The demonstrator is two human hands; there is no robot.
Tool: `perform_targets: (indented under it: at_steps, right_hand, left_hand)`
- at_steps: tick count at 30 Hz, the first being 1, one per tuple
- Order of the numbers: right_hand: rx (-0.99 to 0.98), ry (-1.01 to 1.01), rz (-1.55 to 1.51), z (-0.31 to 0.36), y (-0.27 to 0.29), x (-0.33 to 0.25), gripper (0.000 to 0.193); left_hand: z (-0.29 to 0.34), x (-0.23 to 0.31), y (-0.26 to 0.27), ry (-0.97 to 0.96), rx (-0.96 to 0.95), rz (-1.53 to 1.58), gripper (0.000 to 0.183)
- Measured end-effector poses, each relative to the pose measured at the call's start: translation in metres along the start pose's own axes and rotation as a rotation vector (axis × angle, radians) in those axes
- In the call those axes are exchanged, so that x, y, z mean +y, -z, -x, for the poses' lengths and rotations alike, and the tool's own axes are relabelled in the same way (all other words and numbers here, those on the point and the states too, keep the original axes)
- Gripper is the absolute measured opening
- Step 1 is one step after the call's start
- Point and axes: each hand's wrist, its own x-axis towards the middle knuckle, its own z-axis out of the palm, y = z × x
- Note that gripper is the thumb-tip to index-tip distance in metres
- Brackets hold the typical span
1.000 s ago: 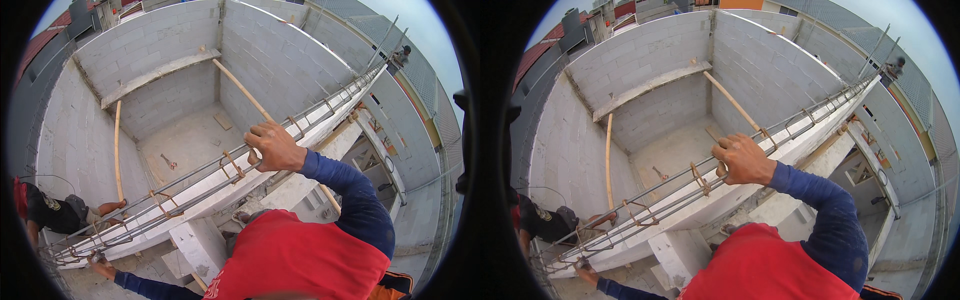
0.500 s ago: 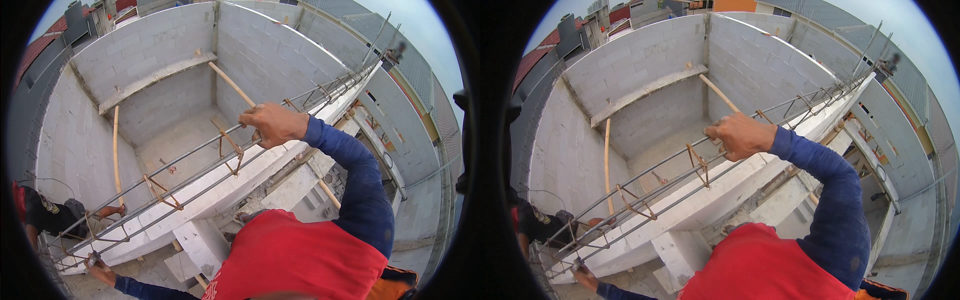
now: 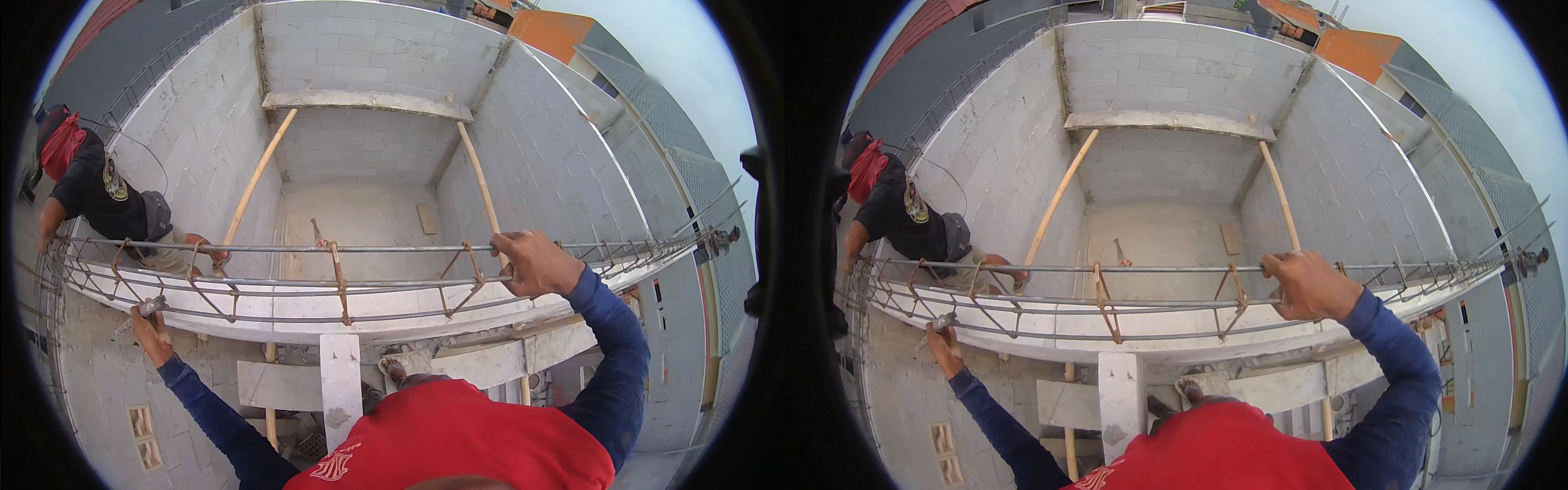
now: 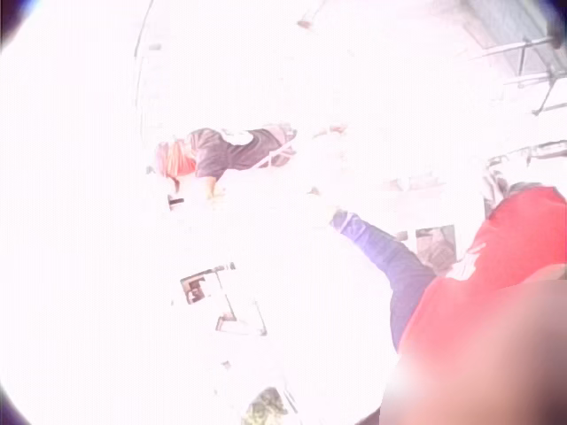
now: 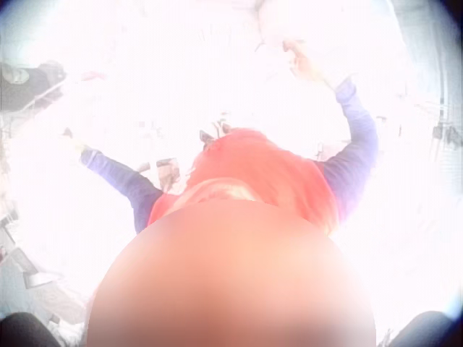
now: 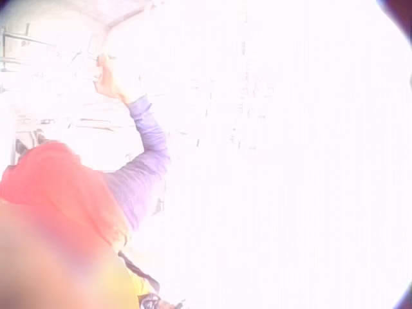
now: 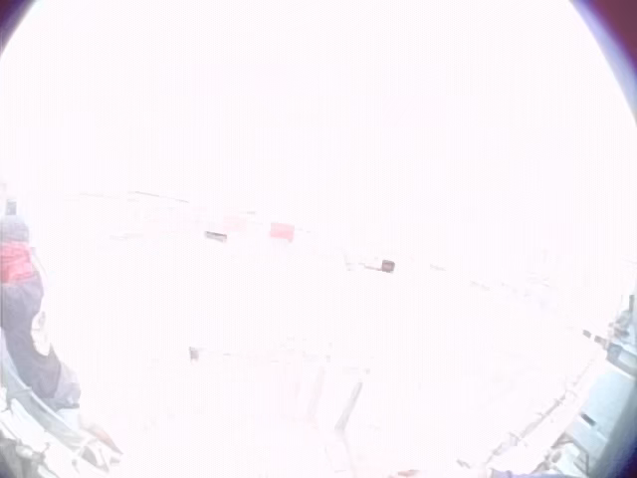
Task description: The person walks along a concrete wall at a construction site and positions a long rebar cage along the wall's top edge. He adjusts the cage with both hands and uses a hammer to tap it into place while other workers are visible nearby.
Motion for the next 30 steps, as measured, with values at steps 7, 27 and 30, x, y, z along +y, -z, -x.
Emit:
perform_targets:
  at_steps: [7,27,30]
  right_hand:
    - [-0.103,-0.255,-0.401,0.041,-0.072,0.104,0.066]
    - [0.102,-0.060,-0.057,0.095,-0.133,0.161,0.079]
    - [0.018,-0.162,-0.013,0.110,-0.135,0.170,0.080]
  left_hand:
    - [0.034,-0.017,-0.035,-0.044,0.015,0.071,0.025]
    - [0.083,-0.020,-0.037,0.126,-0.006,-0.120,0.029]
    - [0.089,-0.028,-0.039,0.120,-0.036,-0.091,0.029]
